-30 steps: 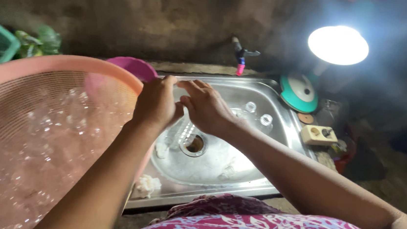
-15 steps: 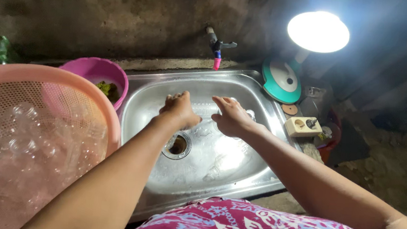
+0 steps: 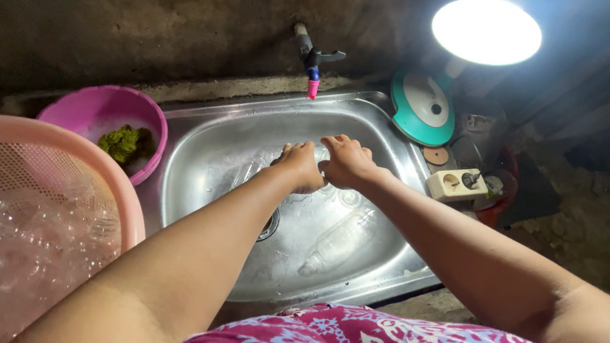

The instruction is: The person washes clear plastic bottles in a sink, rinses them under running water, and places them into a pink colander. The person then uses a cloth to wipe the bottles and the sink area.

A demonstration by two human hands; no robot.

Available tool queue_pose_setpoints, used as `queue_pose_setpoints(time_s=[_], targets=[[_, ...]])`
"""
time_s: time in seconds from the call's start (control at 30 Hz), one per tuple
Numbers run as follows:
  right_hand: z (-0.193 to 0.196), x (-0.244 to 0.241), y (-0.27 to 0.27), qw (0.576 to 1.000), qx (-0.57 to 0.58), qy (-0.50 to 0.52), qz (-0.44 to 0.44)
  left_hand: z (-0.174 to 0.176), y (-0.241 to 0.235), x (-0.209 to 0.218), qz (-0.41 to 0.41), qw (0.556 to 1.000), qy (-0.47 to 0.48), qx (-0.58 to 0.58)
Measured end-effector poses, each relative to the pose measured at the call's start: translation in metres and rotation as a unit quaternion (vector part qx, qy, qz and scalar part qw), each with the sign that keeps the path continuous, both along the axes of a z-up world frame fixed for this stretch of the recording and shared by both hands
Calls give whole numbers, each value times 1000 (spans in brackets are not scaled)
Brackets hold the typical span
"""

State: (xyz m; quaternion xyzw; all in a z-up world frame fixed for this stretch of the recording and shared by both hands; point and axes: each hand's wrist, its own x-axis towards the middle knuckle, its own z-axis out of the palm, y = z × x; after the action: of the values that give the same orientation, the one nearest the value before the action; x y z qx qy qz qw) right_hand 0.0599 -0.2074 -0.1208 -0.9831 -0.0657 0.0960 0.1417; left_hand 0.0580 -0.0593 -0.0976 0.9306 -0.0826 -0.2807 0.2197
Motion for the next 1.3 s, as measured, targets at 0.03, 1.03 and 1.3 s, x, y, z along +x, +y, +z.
queue_pose_setpoints(time_s=[0.03,1.03,1.3], targets=[[-1,2,1,1000,-6,2,2,-1,-1,2,1,1000,0,-6],[-19,22,1,994,57,-82,40,-24,17,0,38,999,18,-7],[-11,11,39,988,-64,48,129,-19,21,-16,-18,996,69,52]])
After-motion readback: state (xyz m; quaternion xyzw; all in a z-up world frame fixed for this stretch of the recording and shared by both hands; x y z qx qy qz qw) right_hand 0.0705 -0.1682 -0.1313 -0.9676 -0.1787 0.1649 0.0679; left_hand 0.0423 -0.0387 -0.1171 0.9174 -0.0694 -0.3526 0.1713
